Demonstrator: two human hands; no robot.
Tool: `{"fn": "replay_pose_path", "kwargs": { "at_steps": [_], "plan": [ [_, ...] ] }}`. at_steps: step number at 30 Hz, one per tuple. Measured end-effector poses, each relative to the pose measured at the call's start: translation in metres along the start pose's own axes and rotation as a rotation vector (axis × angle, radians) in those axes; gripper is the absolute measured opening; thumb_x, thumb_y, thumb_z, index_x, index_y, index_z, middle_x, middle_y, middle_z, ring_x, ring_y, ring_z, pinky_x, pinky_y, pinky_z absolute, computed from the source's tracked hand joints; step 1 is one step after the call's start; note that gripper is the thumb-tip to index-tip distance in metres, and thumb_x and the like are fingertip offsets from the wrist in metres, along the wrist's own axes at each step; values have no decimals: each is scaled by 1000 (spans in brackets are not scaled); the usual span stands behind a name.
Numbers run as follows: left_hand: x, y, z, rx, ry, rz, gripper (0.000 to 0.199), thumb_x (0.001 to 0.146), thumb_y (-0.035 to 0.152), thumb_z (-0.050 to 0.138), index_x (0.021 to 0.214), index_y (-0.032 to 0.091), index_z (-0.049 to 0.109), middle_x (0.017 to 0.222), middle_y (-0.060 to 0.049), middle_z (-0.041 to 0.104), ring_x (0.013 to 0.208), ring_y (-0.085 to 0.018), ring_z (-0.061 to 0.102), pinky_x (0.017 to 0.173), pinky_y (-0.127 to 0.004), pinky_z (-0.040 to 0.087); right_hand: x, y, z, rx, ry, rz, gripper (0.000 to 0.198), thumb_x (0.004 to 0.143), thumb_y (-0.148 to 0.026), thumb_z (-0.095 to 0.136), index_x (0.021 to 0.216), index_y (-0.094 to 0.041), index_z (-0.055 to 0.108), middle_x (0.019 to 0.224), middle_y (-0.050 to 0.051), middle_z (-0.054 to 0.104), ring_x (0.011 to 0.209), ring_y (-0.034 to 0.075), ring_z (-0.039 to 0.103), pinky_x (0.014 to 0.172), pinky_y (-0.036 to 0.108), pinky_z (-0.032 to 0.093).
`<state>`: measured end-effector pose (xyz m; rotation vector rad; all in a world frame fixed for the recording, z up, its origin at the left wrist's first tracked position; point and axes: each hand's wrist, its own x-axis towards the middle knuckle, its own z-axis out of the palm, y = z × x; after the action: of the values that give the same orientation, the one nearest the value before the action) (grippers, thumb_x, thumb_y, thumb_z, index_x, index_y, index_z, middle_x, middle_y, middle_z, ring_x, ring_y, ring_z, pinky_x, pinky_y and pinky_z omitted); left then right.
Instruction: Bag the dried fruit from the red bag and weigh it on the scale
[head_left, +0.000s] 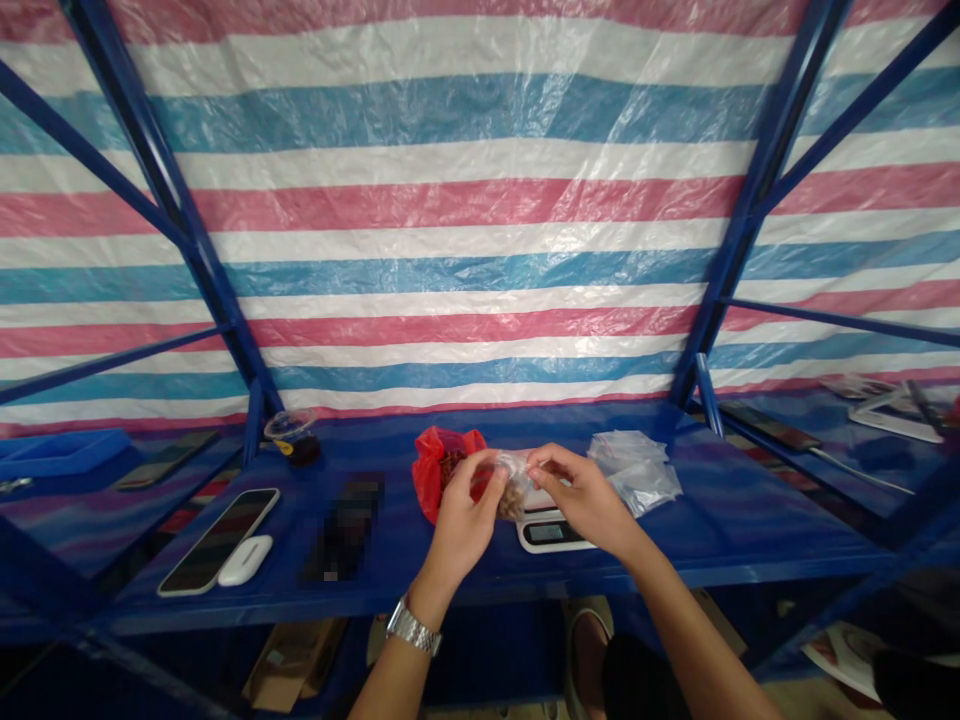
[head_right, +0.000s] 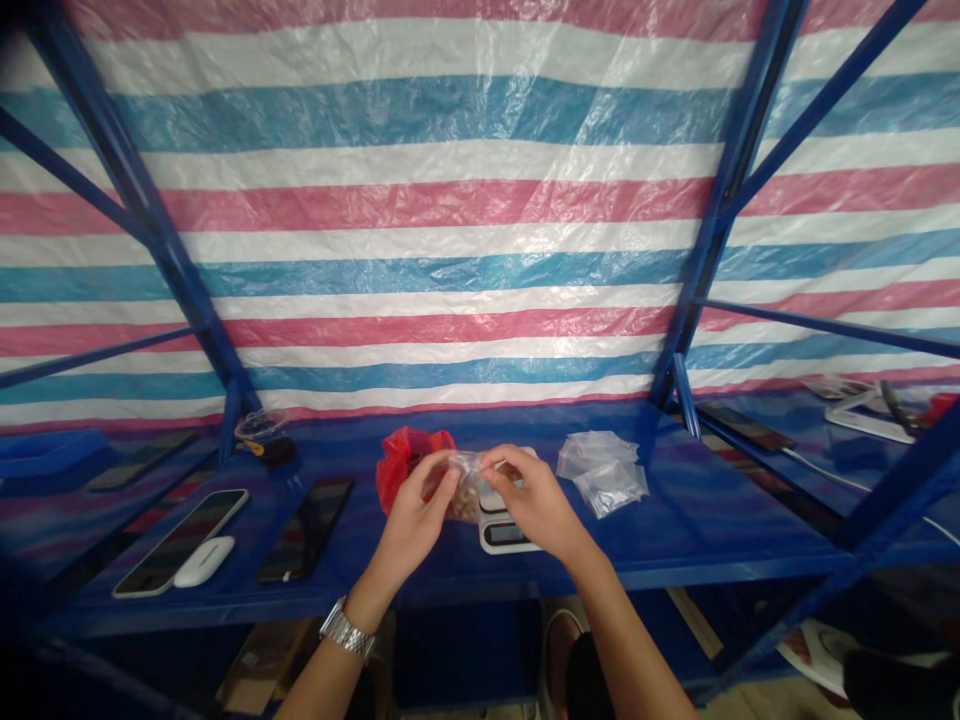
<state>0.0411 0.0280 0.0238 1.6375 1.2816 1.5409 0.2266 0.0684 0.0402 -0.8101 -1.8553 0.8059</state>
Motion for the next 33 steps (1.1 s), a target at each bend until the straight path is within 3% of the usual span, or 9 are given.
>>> {"fn": "replay_pose_path", "kwargs": {
  "at_steps": [3, 6, 9, 15, 21, 26, 33],
  "plan": [
    [3, -1, 2, -137, -63, -97, 35, 97, 49, 57, 102, 17, 70, 98, -7, 76, 94, -22, 72, 84, -32, 55, 3, 3, 12, 117, 63, 58, 28, 92, -46, 66, 106, -22, 69, 93, 4, 72, 78, 18, 68, 75, 33, 56],
    [5, -1, -1, -159, 38, -115, 35, 94, 51, 60, 97, 17, 70, 92, -5, 75, 87, -20, 69, 80, -29, 52, 8, 9, 23, 234, 173, 131, 42, 86, -49, 71, 118, -23, 63, 93, 3, 71, 75, 18, 69, 71, 31, 56],
    [5, -1, -4, -157, 96, -139, 37, 94, 52, 60, 94, 17, 69, 87, -4, 72, 81, -18, 66, 74, -26, 50, 12, 9, 33, 297, 220, 161, 42, 82, -48, 75, 112, -23, 61, 86, 1, 70, 72, 18, 68, 69, 30, 53],
    [3, -4, -4, -230, 97, -115, 36, 94, 52, 61, 99, 17, 68, 91, -5, 71, 85, -19, 66, 77, -26, 51, 17, 5, 53, 358, 194, 89, 27, 89, -48, 66, 100, -24, 58, 85, 1, 65, 74, 17, 62, 68, 29, 50],
    [1, -11, -7, -262, 110, -122, 35, 95, 50, 60, 99, 17, 68, 92, -5, 72, 88, -20, 67, 79, -28, 52, 15, 5, 65, 288, 145, 80, 35, 95, -44, 60, 123, -25, 54, 93, 2, 63, 75, 17, 59, 69, 29, 50],
    [-1, -7, -10, -257, 98, -94, 33, 96, 48, 59, 98, 16, 68, 96, -7, 74, 91, -21, 68, 83, -30, 53, 16, -2, 70, 253, 202, 24, 26, 94, -34, 60, 117, -24, 55, 87, -1, 59, 71, 15, 54, 69, 27, 45],
    [-5, -7, -11, -243, 110, -66, 32, 97, 47, 57, 100, 17, 69, 101, -9, 75, 95, -23, 70, 89, -33, 53, 16, -2, 75, 309, 153, 55, 35, 92, -39, 64, 122, -25, 52, 92, 0, 63, 71, 15, 56, 68, 28, 45]
  ]
}}
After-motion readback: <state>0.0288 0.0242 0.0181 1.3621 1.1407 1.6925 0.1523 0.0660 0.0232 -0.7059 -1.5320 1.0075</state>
